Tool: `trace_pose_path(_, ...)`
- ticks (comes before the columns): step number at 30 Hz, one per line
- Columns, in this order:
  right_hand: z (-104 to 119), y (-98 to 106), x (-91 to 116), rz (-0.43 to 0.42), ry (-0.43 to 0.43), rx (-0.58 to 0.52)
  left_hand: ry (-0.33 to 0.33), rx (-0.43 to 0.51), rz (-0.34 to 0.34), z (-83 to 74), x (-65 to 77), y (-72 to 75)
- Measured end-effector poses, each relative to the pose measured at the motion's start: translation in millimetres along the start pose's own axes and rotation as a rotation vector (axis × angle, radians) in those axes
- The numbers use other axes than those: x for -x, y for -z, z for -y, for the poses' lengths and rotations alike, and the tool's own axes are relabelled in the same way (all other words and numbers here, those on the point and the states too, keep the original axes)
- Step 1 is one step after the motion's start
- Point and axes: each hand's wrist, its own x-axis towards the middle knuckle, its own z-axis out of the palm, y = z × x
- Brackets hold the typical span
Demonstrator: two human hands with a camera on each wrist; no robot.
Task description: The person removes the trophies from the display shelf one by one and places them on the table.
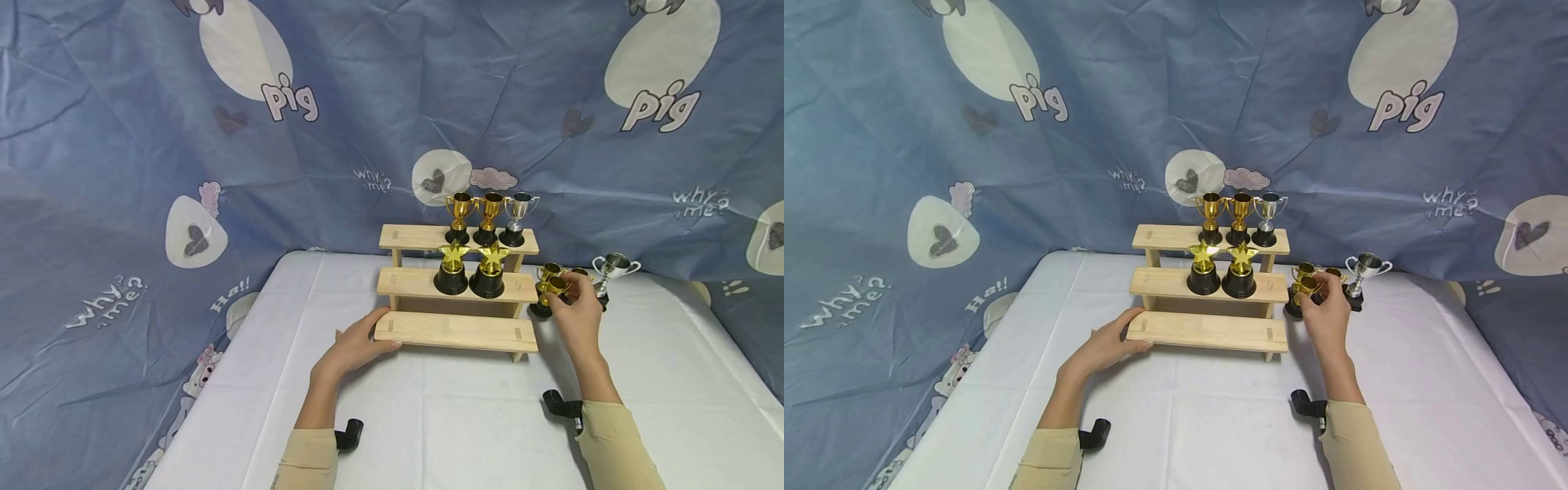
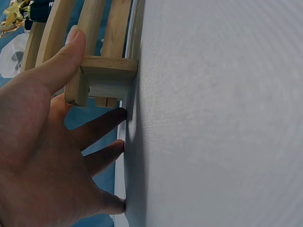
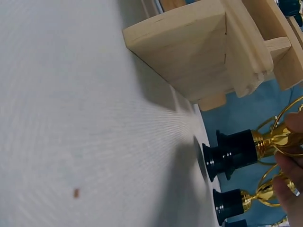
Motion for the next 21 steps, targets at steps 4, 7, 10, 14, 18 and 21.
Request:
trace_pose_path(4, -0.7, -1.1, 0.9, 0.02, -0.02, 0.012, -0.003, 0.013, -0.005, 0.4, 0.2, -0.4)
trace_pose_path(7, -1.7, -1.3, 1.5, 0.036, -0.029, 0.023, -0.001, 0.017, -0.003, 1.3, -0.3, -1.0)
trace_pose_path(10, -3.5, -1.1, 2.0, 0.054, -0.042, 0.027, -0.004, 0.019, -0.003, 1.8, -1.0, -1.7)
trace_pose_path(14, -5.8, -1.5, 2.4, 0.074, -0.063, 0.03, -0.005, 0.02, -0.005, 1.8, -1.5, -1.7)
trace_pose_path(18, -7.0, -2.1, 2.7, 0.083, -0.068, 0.025, -0.001, 0.012, -0.001, 0.9, -1.1, -1.2)
trace_pose_path(21, -7.4, -2.4, 2.3, 0.092, -0.071, 0.026, -0.001, 0.009, 0.003, 0.2, -0.5, -0.5)
